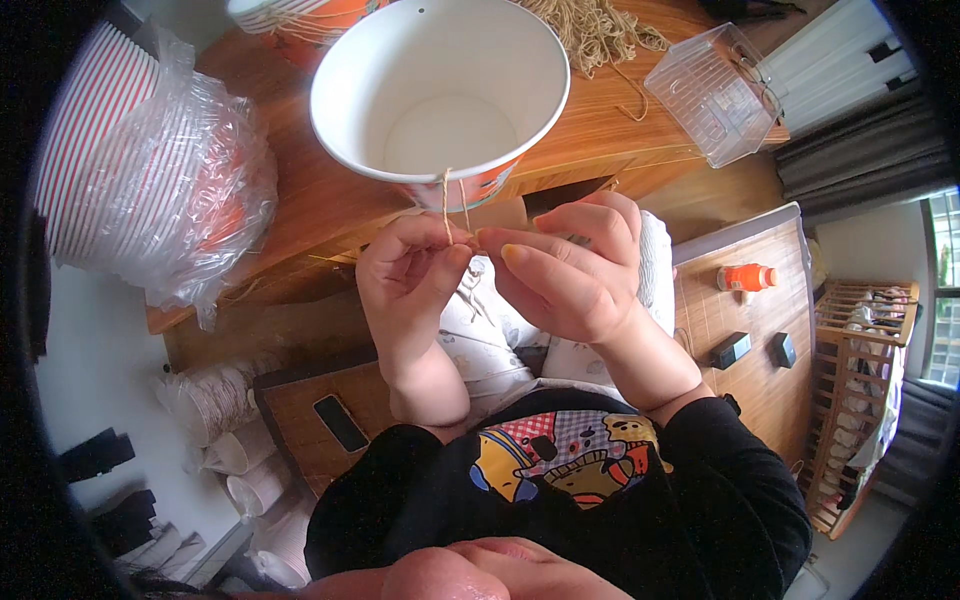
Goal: Attaching string handles to decorative paper buckets.
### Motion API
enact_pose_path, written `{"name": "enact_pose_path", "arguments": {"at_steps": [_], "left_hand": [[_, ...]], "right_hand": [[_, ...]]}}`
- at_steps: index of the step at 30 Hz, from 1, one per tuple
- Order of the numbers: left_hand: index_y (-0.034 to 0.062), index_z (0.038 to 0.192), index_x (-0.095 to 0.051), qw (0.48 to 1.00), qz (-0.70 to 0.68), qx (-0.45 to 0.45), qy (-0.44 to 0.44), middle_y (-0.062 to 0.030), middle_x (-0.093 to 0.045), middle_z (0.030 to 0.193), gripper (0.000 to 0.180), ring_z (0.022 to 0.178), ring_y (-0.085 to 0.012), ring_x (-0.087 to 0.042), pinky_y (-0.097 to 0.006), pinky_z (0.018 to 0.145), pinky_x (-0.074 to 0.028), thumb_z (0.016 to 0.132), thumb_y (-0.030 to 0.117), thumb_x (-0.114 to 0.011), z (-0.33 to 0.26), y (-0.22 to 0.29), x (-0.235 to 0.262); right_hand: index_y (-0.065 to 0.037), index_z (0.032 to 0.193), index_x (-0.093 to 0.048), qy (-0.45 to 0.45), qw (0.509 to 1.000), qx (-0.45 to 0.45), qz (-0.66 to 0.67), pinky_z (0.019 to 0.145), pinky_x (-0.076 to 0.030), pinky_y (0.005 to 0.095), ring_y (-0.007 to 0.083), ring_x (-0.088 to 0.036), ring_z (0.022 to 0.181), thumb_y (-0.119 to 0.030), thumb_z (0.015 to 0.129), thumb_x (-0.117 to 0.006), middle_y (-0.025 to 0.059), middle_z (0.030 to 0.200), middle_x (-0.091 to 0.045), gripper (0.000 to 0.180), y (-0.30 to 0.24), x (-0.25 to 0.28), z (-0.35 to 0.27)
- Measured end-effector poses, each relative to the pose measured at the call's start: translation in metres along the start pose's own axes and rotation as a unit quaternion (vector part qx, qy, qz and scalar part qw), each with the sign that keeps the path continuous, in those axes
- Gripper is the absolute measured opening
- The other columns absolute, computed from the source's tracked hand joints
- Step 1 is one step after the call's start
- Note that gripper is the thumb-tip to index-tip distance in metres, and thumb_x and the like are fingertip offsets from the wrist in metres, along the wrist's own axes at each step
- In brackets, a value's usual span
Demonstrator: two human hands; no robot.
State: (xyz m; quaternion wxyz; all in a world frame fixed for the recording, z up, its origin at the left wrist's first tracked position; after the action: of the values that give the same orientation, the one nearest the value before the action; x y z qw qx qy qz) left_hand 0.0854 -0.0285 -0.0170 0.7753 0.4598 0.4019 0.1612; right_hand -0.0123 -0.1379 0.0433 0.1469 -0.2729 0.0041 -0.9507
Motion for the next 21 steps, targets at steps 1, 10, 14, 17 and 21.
{"name": "enact_pose_path", "arguments": {"at_steps": [1,10,14,17,21], "left_hand": [[-0.0028,0.090,-0.064,1.000,-0.011,0.010,0.015,-0.0067,-0.066,0.089,0.013,0.081,-0.0103,-0.062,-0.022,0.075,-0.050,0.079,-0.006,-0.070,0.000,-0.001,0.000],[-0.0024,0.090,-0.065,1.000,0.006,0.016,0.009,-0.0066,-0.067,0.089,0.013,0.081,-0.0102,-0.062,-0.022,0.076,-0.049,0.079,-0.004,-0.070,0.001,-0.001,0.000],[-0.0020,0.089,-0.065,1.000,0.018,0.003,0.006,-0.0062,-0.067,0.090,0.013,0.081,-0.0100,-0.062,-0.023,0.076,-0.049,0.078,-0.005,-0.070,0.002,-0.003,0.001],[-0.0018,0.089,-0.065,0.999,0.041,-0.016,-0.002,-0.0062,-0.066,0.090,0.013,0.080,-0.0105,-0.062,-0.023,0.076,-0.048,0.077,-0.005,-0.070,0.002,-0.001,0.003],[-0.0033,0.091,-0.063,0.997,0.058,-0.054,-0.022,-0.0076,-0.063,0.091,0.012,0.083,-0.0116,-0.060,-0.023,0.076,-0.047,0.080,-0.006,-0.068,0.004,0.000,0.000]], "right_hand": [[-0.012,0.097,-0.056,0.015,1.000,-0.001,0.004,0.066,-0.042,0.0327,0.0174,-0.055,0.074,-0.001,0.065,-0.076,-0.0038,0.093,-0.071,0.039,0.000,0.000,0.000],[-0.011,0.095,-0.060,0.000,0.997,-0.068,0.021,0.065,-0.042,0.0322,0.0179,-0.054,0.071,0.002,0.060,-0.073,-0.0019,0.082,-0.066,0.040,0.002,-0.001,0.001],[-0.011,0.090,-0.062,-0.029,0.991,-0.125,0.045,0.066,-0.041,0.0314,0.0200,-0.055,0.072,0.001,0.059,-0.074,0.0009,0.079,-0.063,0.035,0.005,0.002,0.004],[-0.007,0.101,-0.056,-0.105,0.976,-0.164,0.097,0.066,-0.041,0.0321,0.0197,-0.057,0.074,0.004,0.063,-0.072,0.0018,0.078,-0.061,0.042,0.009,-0.009,0.001],[-0.003,0.115,-0.038,-0.003,0.942,-0.214,0.259,0.071,-0.044,0.0302,0.0156,-0.059,0.081,0.011,0.074,-0.064,0.0061,0.085,-0.060,0.051,0.012,-0.012,-0.007]]}}
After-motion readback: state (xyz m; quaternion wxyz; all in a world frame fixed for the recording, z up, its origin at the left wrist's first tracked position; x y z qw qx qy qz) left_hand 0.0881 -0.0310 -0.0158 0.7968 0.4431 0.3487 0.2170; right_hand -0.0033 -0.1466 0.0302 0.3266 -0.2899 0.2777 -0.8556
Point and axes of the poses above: each hand's wrist, its own z-axis towards the middle knuckle, its own x-axis out of the back of the hand, y = z × x, the point moved 5 cm from there along z, towards the middle knuckle
